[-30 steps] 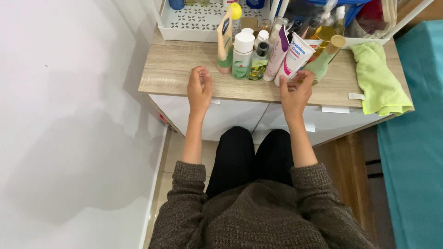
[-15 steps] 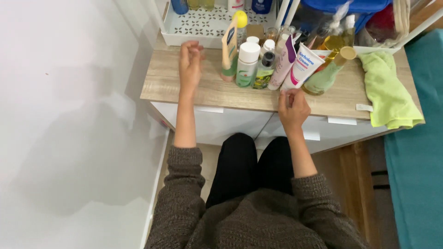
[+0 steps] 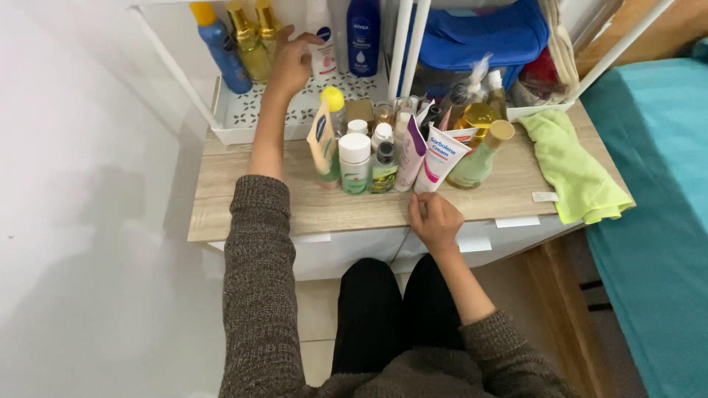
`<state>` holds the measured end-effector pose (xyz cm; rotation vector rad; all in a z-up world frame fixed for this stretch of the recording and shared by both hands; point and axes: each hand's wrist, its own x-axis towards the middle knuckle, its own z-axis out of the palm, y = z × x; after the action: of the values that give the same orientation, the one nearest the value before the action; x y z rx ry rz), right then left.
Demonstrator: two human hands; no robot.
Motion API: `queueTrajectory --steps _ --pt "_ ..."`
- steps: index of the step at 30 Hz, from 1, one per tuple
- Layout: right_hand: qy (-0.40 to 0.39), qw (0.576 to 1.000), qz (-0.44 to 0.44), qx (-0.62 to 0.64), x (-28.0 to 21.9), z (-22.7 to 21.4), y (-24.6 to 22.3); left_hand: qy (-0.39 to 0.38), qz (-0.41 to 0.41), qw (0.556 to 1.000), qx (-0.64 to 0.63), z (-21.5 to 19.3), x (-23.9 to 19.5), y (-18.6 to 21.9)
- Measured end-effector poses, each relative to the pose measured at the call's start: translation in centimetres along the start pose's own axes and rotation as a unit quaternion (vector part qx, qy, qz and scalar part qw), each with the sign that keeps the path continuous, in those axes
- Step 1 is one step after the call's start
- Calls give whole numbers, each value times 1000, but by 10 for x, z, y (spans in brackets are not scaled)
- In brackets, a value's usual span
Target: Organizing various skincare and cosmetic products on a storage shelf.
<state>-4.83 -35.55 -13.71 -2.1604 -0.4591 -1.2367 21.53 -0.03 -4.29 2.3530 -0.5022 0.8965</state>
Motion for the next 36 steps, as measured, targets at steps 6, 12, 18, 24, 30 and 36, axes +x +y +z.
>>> queueTrajectory --steps 6,12,18,24,30,36 --pt "-16 1000 -8 6 3 -1 -1 -10 -13 998 -59 45 6 -23" --pt "-6 1000 -16 17 3 -1 -1 48 -42 998 -29 47 -12 -8" --pt "7 1000 -30 -2 2 -1 -1 79 22 996 -29 23 -41 5" --pt "0 999 -34 2 -1 -1 0 155 68 986 -4 -43 -86 67" --pt "-13 1000 -16 22 -6 2 6 191 -8 981 2 -105 -162 108" --pt "-17 999 -8 35 -7 1 5 232 -57 971 8 -132 -225 88"
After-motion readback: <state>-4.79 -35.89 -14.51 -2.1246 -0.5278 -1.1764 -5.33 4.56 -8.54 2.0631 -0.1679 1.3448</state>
